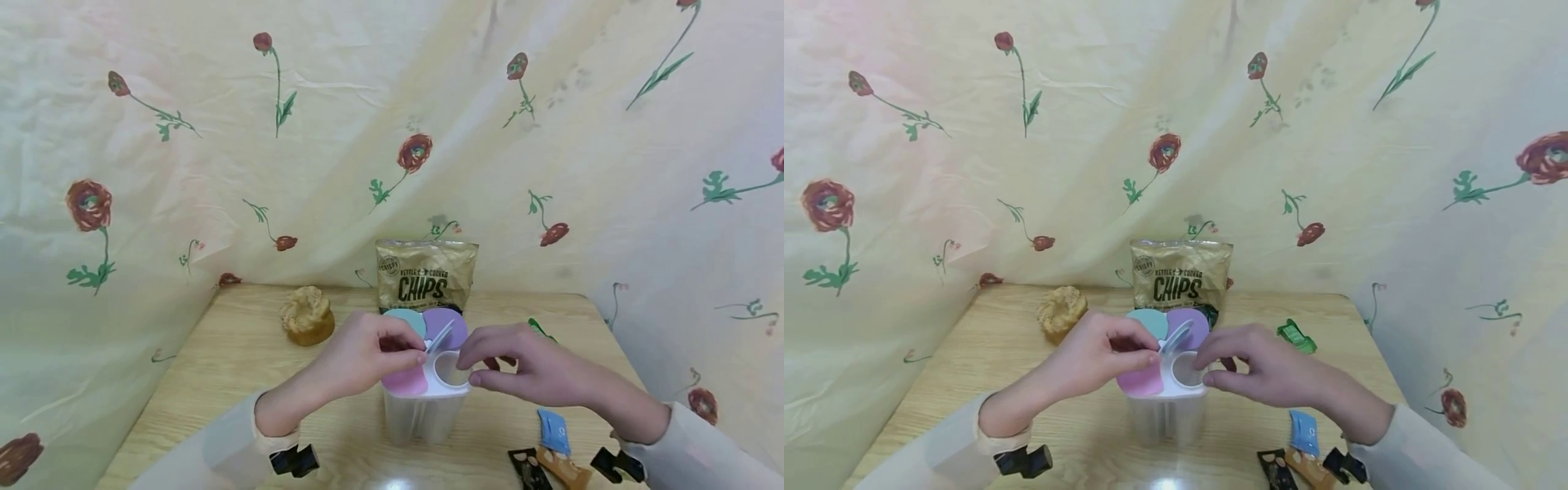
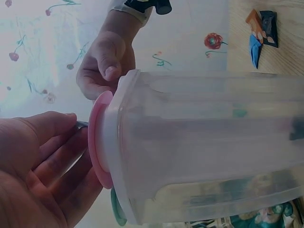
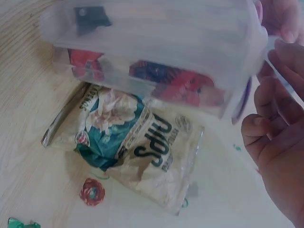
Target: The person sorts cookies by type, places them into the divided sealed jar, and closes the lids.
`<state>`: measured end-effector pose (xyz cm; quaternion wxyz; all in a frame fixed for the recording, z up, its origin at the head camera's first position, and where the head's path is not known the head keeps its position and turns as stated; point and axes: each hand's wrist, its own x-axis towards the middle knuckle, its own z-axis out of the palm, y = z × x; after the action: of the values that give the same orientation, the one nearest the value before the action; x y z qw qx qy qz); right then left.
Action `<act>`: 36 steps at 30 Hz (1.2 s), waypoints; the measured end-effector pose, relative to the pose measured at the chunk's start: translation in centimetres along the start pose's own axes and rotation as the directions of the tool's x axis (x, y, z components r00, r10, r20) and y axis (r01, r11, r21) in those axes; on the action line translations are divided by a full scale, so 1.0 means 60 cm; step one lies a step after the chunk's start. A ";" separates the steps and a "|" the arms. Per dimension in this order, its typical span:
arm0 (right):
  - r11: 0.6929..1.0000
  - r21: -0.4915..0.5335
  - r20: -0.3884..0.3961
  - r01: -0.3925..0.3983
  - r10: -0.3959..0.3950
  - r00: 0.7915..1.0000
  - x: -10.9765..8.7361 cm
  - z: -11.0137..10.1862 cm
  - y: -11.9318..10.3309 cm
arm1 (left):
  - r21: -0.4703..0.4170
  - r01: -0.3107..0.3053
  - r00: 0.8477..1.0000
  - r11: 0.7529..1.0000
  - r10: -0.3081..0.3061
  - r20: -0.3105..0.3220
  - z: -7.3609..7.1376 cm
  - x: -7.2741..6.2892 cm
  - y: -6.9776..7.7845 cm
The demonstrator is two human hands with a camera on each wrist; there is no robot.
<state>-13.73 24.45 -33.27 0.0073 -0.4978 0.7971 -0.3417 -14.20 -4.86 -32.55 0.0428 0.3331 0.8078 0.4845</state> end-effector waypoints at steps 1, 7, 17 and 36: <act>1.000 -0.009 -0.017 -0.014 0.014 1.000 -0.003 -0.004 0.001 | 0.000 0.001 1.000 1.000 -0.001 -0.003 0.000 0.000 0.000; 0.994 -0.042 -0.079 -0.102 0.099 0.992 -0.047 -0.023 0.019 | 0.021 0.005 1.000 1.000 -0.004 -0.016 0.001 0.000 -0.002; 0.927 0.026 -0.133 -0.374 0.374 0.918 -0.181 -0.012 0.089 | 0.027 -0.016 1.000 1.000 0.016 -0.023 0.001 0.001 -0.002; 0.767 0.213 0.031 -0.606 0.614 0.788 -0.322 0.048 0.181 | 0.012 -0.037 0.999 0.999 0.037 -0.026 0.000 -0.001 -0.003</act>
<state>-11.54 41.28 -47.83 0.1544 -0.2012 0.8744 -0.4137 -14.25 -4.94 -32.74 0.0211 0.3419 0.8047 0.4848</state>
